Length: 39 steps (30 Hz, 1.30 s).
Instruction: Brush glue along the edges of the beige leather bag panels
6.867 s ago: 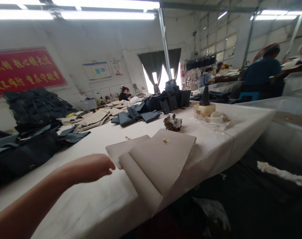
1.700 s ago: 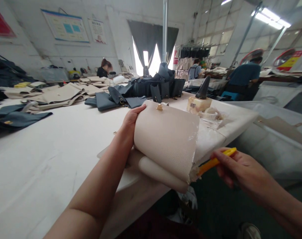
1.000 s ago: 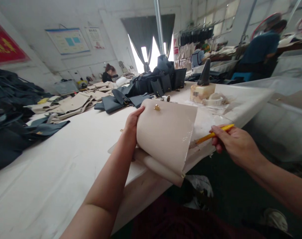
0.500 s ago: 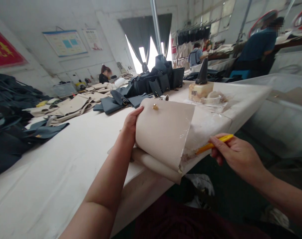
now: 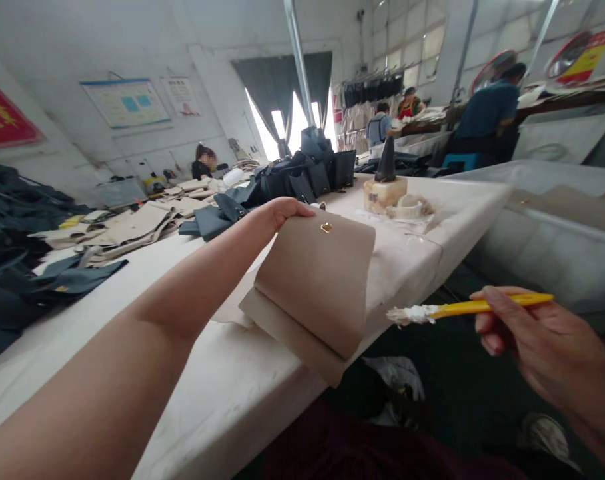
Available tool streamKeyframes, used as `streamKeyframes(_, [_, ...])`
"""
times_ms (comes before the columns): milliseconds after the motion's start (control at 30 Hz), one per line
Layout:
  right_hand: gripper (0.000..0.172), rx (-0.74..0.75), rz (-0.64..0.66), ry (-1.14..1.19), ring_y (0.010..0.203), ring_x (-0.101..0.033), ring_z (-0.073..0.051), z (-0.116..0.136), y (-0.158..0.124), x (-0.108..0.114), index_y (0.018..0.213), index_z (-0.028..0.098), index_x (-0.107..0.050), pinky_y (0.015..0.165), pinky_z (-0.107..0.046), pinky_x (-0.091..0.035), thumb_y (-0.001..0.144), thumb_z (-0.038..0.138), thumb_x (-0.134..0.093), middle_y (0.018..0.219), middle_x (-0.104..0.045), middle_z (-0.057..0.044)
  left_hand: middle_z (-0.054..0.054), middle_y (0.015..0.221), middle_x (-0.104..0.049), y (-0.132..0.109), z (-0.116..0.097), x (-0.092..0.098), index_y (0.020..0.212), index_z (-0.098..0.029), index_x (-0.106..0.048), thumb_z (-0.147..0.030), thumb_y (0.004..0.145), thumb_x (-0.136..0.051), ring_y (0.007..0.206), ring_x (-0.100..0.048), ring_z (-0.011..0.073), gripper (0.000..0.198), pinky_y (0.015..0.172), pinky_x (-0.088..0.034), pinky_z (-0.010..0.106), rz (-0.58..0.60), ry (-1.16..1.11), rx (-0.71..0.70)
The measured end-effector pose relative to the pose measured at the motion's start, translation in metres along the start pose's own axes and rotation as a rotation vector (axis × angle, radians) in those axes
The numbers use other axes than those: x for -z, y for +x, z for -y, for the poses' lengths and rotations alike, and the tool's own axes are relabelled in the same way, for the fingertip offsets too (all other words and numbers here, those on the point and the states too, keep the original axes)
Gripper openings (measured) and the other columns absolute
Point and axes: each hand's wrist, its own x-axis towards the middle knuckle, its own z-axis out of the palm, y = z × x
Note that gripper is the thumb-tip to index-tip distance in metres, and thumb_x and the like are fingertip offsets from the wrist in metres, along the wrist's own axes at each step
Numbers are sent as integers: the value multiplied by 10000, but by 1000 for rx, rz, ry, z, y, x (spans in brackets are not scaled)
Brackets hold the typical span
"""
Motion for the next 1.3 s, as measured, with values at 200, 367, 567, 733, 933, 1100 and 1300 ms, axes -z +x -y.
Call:
streamKeyframes(200, [700,-68,-202,139,434,-436,-113,22,4,25,778,148,-619,365,-209,-360,404,707,-813,563,-525,-44,125,725,-702,-14,-42,5,891,-13,-665,-9,822,-468,649,-684,221,209,702,-567,390,233,43,-411])
streamKeyframes(367, [543,-32,-279,105,492,-487,-121,24,9,44,832,195,-647,412,-204,-400,567,648,-786,645,-559,-55,79,789,-716,-37,-49,16,941,-86,-666,24,819,-416,699,-693,186,298,682,-588,335,396,16,-664])
streamKeyframes(567, [632,4,-206,49,484,-478,-127,16,6,46,861,189,-639,403,-199,-405,558,735,-739,624,-556,-47,73,825,-725,-30,18,18,967,-147,-655,-25,615,-718,641,-681,191,378,622,-585,295,312,-79,-666])
streamKeyframes(733, [679,-29,-141,75,435,-451,-118,22,-2,30,829,152,-632,379,-193,-368,504,733,-762,569,-542,-45,34,796,-725,-23,78,16,997,-182,-642,-120,522,-837,641,-678,176,517,621,-585,273,255,-167,-633])
streamKeyframes(933, [664,-121,66,76,399,-435,-131,10,-31,1,831,135,-590,346,-215,-353,544,714,-744,555,-534,-41,36,861,-728,-10,108,27,1032,-180,-644,-207,559,-837,695,-683,174,512,644,-571,246,251,-183,-694])
streamKeyframes(1100, [590,-28,254,-143,438,-498,-147,-13,-43,-19,853,136,-584,432,-252,-407,771,719,-555,599,-575,-45,50,947,-728,-2,124,30,1124,-202,-622,-238,562,-834,865,-695,240,602,809,-575,328,249,-224,-714])
streamKeyframes(1300, [503,95,52,-305,532,-553,-142,-11,-28,-16,826,168,-609,545,-246,-422,852,660,-508,592,-587,-12,70,1003,-725,5,142,29,1289,-220,-526,-236,562,-832,965,-677,282,789,863,-565,369,266,-295,-702])
